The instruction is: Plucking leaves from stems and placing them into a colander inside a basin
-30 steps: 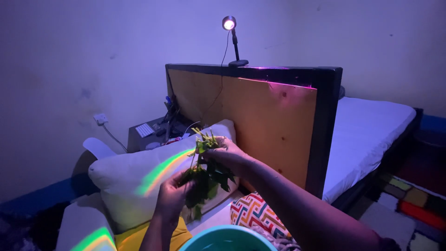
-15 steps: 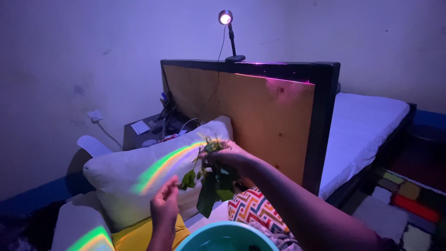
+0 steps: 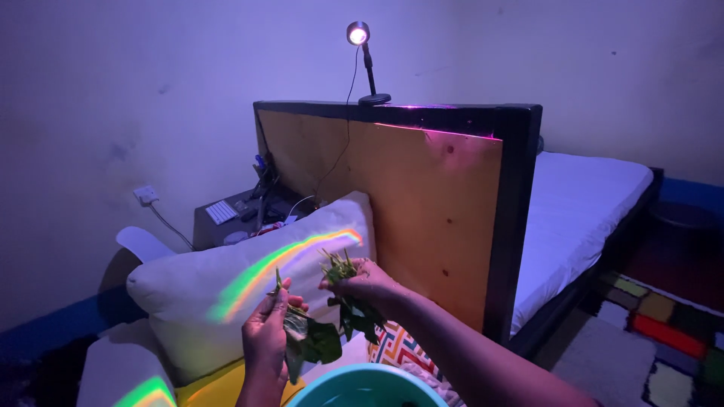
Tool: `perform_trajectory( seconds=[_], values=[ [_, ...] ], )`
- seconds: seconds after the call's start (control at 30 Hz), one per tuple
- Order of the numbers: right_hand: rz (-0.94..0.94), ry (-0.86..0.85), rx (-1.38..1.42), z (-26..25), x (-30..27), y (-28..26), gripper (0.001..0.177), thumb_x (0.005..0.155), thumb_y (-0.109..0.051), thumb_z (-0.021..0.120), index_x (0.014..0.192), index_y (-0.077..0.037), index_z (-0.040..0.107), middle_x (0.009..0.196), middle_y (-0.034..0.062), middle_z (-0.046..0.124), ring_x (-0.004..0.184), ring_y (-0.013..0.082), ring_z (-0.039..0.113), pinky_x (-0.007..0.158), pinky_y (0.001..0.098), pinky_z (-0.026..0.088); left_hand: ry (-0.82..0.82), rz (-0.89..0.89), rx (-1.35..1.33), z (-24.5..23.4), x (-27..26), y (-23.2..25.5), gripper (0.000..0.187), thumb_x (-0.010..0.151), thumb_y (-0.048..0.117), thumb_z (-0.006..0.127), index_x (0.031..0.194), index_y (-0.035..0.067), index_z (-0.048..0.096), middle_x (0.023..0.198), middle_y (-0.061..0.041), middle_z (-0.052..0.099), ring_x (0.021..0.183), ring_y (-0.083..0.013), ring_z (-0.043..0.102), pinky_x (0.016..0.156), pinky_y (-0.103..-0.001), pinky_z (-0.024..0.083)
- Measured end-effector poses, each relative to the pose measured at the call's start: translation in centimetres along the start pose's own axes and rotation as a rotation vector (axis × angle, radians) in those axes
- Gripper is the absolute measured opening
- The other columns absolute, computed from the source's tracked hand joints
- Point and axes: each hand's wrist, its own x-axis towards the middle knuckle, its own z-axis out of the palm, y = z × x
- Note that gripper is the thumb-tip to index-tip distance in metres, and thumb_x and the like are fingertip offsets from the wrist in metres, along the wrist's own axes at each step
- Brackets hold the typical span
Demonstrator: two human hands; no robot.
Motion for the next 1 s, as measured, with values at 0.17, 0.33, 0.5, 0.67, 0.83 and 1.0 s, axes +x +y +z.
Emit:
perform_trajectory(
  seconds=[0.17, 0.33, 0.5, 0.67, 0.83, 1.0],
  values=[
    [-0.004, 0.008, -0.028, 0.4, -0.3, 1.9, 0.032, 0.088, -0.031, 0.082, 0.107, -0.006, 0.077, 0.091, 0.0005, 0.075, 0.082, 0.0083, 0.067, 0.073, 0.0257, 0.056, -0.182, -0.020, -0.173, -2.0, 1.7, -2.0, 0.036, 0.101, 0.011, 0.056, 0.134, 0.002, 0.069, 0.088, -0.008, 0.067, 0.074, -0.0157, 0.065, 0.068, -0.030, 0.053],
    [0.106, 0.134, -0.019, 2.3, -1.3, 0.5, 0.034, 0.088, -0.034, 0.082, 0.109, -0.008, 0.077, 0.090, 0.0015, 0.072, 0.081, 0.0101, 0.065, 0.071, 0.0275, 0.054, -0.149, -0.020, -0.172, -0.6, 0.9, -1.2, 0.045, 0.089, -0.005, 0.058, 0.133, 0.004, 0.067, 0.104, -0.009, 0.071, 0.082, -0.0126, 0.068, 0.078, -0.028, 0.057],
    [0.038, 0.103, 0.063, 3.2, -1.4, 0.6, 0.035, 0.088, -0.033, 0.078, 0.112, -0.008, 0.075, 0.096, 0.0004, 0.077, 0.084, 0.0097, 0.070, 0.073, 0.0267, 0.058, 0.115, 0.250, -0.070, -0.5, 1.7, -3.1, 0.023, 0.085, -0.007, 0.078, 0.105, -0.010, 0.067, 0.095, -0.015, 0.075, 0.082, -0.0167, 0.072, 0.075, -0.026, 0.056],
    [0.049, 0.072, 0.119, 3.8, -1.4, 1.3, 0.035, 0.091, -0.034, 0.077, 0.113, -0.007, 0.073, 0.093, 0.0033, 0.074, 0.082, 0.0112, 0.069, 0.069, 0.0271, 0.056, 0.171, 0.282, -0.018, 2.1, -0.5, -2.0, 0.019, 0.085, -0.002, 0.079, 0.103, -0.006, 0.073, 0.092, -0.011, 0.075, 0.078, -0.0143, 0.069, 0.072, -0.025, 0.054],
    [0.067, 0.114, 0.181, 4.4, -1.1, 2.0, 0.034, 0.091, -0.034, 0.077, 0.112, -0.008, 0.069, 0.090, 0.0028, 0.072, 0.079, 0.0113, 0.068, 0.067, 0.0272, 0.056, 0.107, 0.336, -0.082, 3.3, -2.1, -1.7, 0.023, 0.090, 0.001, 0.070, 0.112, 0.000, 0.075, 0.105, -0.008, 0.077, 0.090, -0.0101, 0.070, 0.081, -0.021, 0.054],
    [0.028, 0.070, 0.274, 4.9, -1.8, 1.8, 0.034, 0.093, -0.036, 0.074, 0.113, -0.009, 0.067, 0.087, 0.0008, 0.069, 0.076, 0.0093, 0.066, 0.062, 0.0255, 0.053, 0.223, 0.223, 0.013, 5.6, -4.1, -0.2, 0.034, 0.084, -0.003, 0.068, 0.116, 0.005, 0.074, 0.107, -0.007, 0.076, 0.091, -0.0121, 0.070, 0.081, -0.025, 0.056]
  ],
)
